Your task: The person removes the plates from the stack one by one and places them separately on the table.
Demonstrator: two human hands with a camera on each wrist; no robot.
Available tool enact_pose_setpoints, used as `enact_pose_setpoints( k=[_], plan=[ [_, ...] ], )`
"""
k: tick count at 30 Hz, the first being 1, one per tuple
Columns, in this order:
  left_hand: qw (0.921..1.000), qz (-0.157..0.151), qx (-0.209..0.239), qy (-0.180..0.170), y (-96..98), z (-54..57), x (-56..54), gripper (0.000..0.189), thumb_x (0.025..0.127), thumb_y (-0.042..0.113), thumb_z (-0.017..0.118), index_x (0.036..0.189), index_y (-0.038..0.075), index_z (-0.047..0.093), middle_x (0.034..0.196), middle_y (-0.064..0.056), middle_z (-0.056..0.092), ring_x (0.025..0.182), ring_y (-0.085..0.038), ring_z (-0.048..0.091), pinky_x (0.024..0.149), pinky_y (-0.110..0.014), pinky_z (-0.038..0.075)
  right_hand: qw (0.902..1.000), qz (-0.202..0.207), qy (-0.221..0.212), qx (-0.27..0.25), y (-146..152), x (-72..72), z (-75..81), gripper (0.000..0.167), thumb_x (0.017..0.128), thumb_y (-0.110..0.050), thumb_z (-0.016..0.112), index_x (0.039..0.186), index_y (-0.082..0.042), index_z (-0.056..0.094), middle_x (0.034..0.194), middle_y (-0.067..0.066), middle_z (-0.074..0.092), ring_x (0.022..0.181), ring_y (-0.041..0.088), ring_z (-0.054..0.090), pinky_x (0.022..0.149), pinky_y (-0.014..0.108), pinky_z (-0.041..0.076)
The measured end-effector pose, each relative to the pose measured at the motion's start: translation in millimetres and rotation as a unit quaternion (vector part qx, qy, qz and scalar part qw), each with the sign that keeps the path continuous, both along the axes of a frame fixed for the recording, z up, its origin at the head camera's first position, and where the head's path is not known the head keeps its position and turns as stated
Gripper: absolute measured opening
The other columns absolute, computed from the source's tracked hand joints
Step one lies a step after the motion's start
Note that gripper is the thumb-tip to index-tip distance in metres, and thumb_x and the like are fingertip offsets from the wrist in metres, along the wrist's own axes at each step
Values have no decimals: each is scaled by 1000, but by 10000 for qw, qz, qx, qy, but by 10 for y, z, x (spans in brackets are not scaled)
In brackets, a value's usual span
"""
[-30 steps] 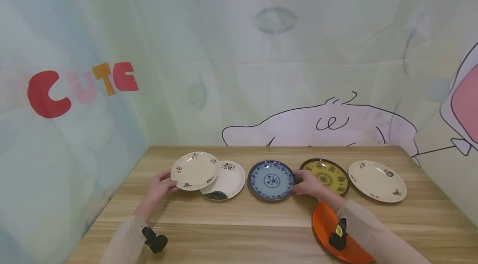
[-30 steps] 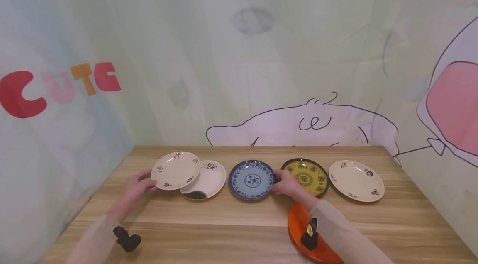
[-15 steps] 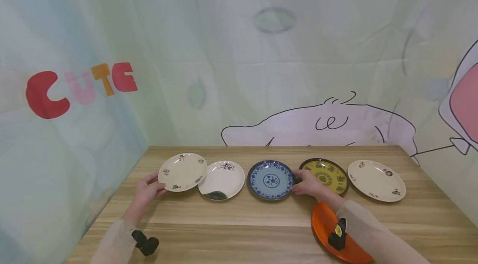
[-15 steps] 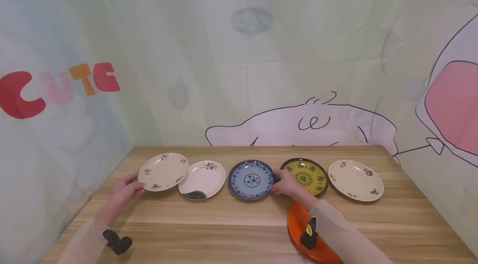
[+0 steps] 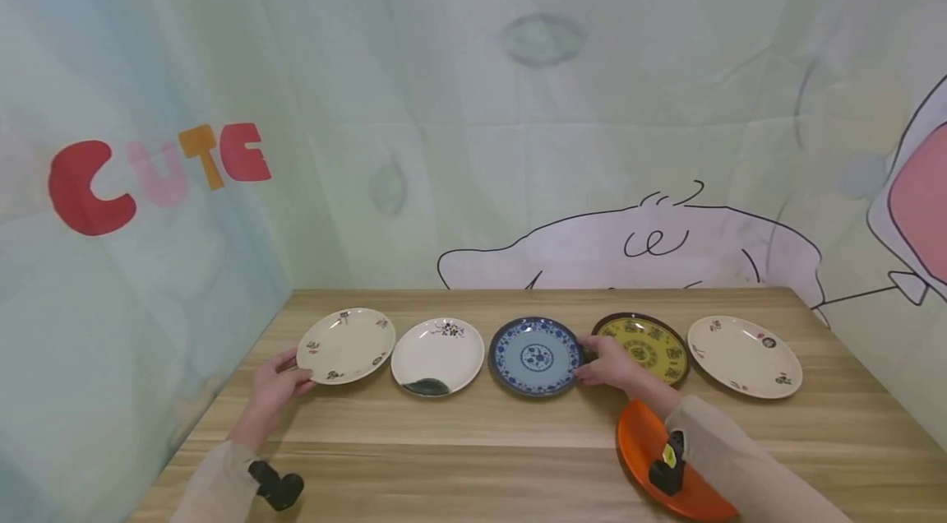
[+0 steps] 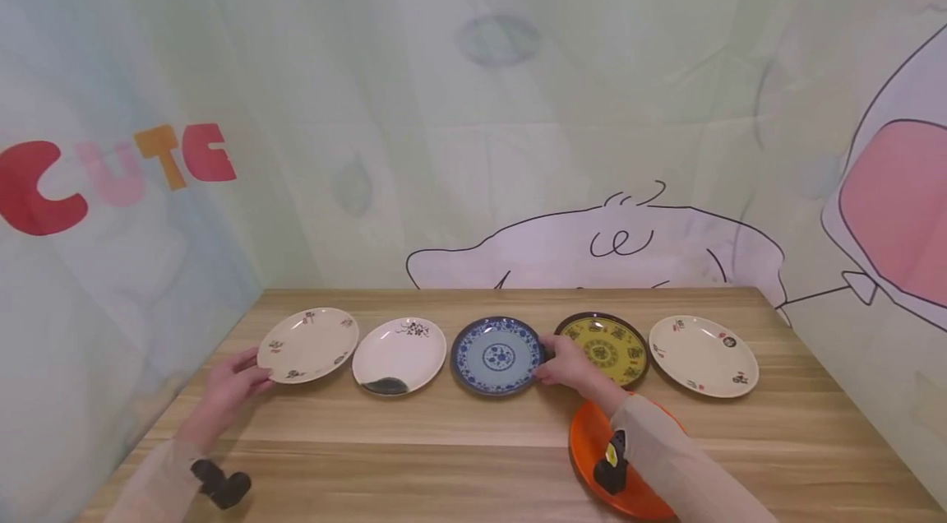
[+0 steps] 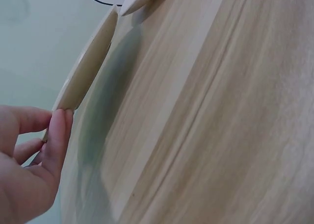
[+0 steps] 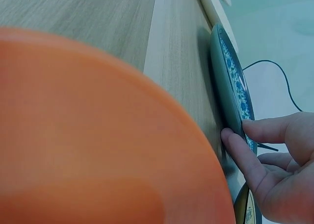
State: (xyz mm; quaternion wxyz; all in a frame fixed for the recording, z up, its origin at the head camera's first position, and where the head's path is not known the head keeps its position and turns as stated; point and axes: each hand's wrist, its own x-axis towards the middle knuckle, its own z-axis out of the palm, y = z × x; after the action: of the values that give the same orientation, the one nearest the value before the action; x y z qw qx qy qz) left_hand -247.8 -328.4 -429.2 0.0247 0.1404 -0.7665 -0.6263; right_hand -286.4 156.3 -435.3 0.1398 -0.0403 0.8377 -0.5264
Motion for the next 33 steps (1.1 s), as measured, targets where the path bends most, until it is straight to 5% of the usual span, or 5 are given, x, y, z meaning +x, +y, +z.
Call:
enact_pose_setpoints(
  k=[7, 14, 23, 33],
  plan=[
    [9999, 72, 0, -72, -75, -55, 2, 62, 85, -9, 46, 138, -13, 13, 136, -36, 21, 66, 2, 57, 69, -16, 53, 9999, -61, -37, 136, 2, -15, -6, 64, 75, 11, 64, 132, 12, 35, 135, 33, 32, 85, 24, 63, 68, 30, 56],
    [9994, -3, 221, 278, -156, -158, -19, 66, 81, -10, 54, 136, -15, 18, 128, -40, 28, 66, -4, 59, 66, -19, 54, 9996, -72, 14, 262, -4, -26, 10, 63, 75, 10, 64, 131, 12, 36, 135, 32, 34, 86, 23, 63, 68, 30, 56],
    [9999, -32, 33, -112, -52, -51, 53, 61, 85, -12, 45, 137, -15, 12, 135, -39, 20, 66, 3, 56, 67, -15, 53, 9999, -49, -60, 143, -20, -17, 24, 63, 75, 11, 63, 132, 12, 35, 135, 34, 32, 81, 22, 64, 67, 31, 56],
    [9995, -134, -25, -279, -60, -117, 52, 62, 85, -9, 49, 137, -14, 14, 135, -39, 21, 67, 1, 58, 69, -17, 53, 9999, -28, -16, 160, -15, -32, 9, 63, 74, 13, 62, 131, 14, 35, 134, 35, 32, 77, 22, 64, 65, 30, 56]
  ],
)
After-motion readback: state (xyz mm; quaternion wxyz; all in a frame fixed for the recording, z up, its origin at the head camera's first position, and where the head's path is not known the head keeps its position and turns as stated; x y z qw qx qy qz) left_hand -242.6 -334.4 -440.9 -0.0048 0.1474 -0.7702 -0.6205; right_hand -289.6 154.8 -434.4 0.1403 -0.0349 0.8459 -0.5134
